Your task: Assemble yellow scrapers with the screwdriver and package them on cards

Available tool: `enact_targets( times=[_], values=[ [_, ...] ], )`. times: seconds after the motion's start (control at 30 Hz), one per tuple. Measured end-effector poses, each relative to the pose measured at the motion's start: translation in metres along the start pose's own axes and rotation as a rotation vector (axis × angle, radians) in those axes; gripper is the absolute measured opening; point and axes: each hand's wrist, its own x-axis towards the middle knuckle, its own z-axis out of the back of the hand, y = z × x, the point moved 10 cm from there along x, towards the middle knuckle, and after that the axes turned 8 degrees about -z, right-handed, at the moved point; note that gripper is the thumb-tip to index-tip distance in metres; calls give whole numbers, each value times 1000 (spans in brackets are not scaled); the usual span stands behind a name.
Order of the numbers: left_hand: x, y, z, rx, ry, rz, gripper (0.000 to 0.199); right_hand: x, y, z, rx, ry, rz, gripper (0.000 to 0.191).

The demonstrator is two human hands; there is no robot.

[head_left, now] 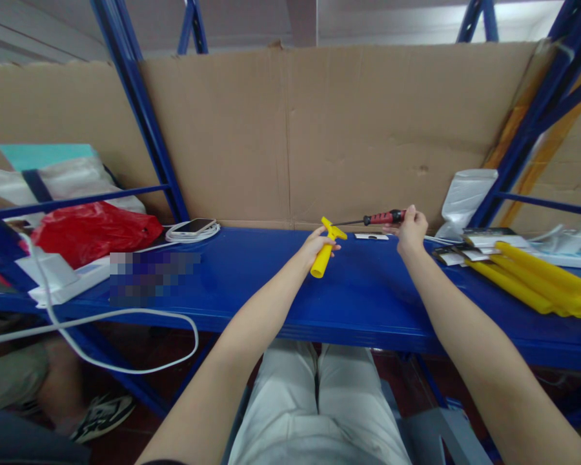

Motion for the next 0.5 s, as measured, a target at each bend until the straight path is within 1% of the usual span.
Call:
enact_targets(
  times=[0.37,0.5],
  values=[
    [1,1,2,-1,-6,6,81,1,3,-1,8,17,40,33],
    [2,0,6,-15,-44,2,80,0,3,0,10,10,41,32]
  ],
)
